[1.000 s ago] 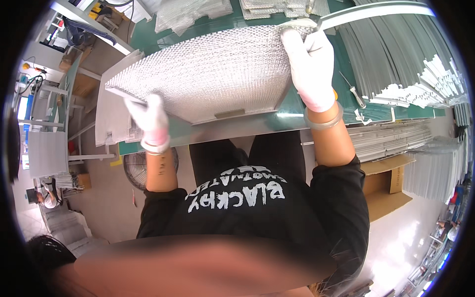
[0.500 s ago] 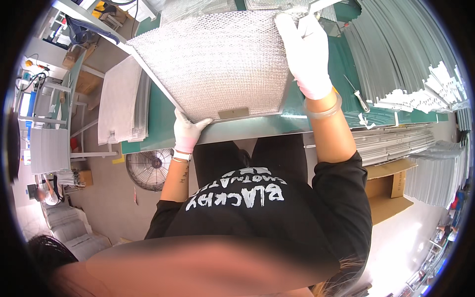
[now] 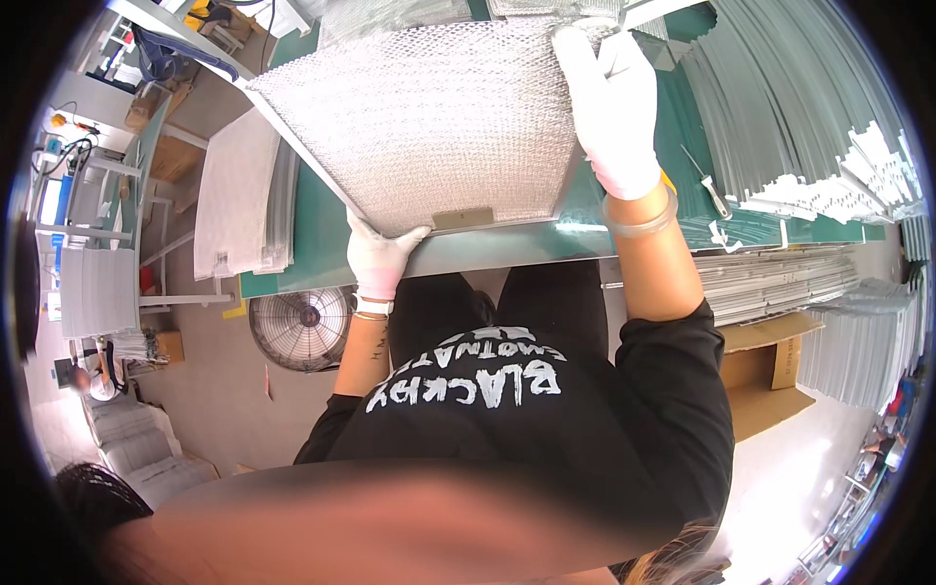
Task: Assembling metal mesh filters by attaching metal frames and securing components using a hammer and electric screwdriver.
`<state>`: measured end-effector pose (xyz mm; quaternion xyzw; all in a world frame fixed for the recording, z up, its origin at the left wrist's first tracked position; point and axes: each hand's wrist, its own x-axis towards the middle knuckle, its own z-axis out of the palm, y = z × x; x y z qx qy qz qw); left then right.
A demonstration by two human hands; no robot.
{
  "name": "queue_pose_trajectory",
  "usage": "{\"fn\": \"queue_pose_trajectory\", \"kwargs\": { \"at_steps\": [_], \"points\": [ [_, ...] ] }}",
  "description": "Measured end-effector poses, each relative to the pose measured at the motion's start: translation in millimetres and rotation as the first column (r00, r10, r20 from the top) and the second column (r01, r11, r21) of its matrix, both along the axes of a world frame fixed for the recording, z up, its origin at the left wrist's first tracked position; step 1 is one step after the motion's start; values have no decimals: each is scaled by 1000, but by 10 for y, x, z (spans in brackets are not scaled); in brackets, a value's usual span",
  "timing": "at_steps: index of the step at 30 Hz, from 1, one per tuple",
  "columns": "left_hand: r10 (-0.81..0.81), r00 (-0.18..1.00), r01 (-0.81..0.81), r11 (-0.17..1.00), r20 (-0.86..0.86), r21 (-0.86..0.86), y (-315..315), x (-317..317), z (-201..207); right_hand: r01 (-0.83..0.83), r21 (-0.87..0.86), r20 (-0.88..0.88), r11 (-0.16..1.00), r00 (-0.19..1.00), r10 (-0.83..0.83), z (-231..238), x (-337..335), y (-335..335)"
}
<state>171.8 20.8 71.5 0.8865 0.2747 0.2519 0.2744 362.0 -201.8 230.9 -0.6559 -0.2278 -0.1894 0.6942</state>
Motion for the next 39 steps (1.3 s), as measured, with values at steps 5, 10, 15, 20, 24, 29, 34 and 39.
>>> {"fn": "queue_pose_trajectory", "kwargs": {
  "at_steps": [5,10,15,20,24,29,34,39],
  "points": [
    [-225,972,220,973,70,72,326,-101,-157,-40,39,8,998,999,39,44,-39,-6],
    [-359,925,327,919,-127,-220,604,-290,-147,-41,16,16,999,999,41,38,-109,-67],
    [-562,821,567,787,96,-242,583,-228,720,-56,17,15,998,998,56,44,-96,-70],
    [-247,773,504,799,585,-328,388,13,1600,-94,26,33,995,995,93,-16,-92,-146],
    [-132,749,266,957,649,-112,364,30,1398,-130,5,106,991,986,129,-46,-188,-164],
    [-149,534,462,876,832,-139,227,10,1376,-336,70,94,939,939,330,-100,-288,-237],
    [-210,537,464,882,817,-78,343,-20,1204,-56,8,123,998,991,54,-61,-410,-191],
    [-144,558,449,881,817,-150,250,12,1307,-152,126,225,980,967,121,196,-437,-117]
  ]
}}
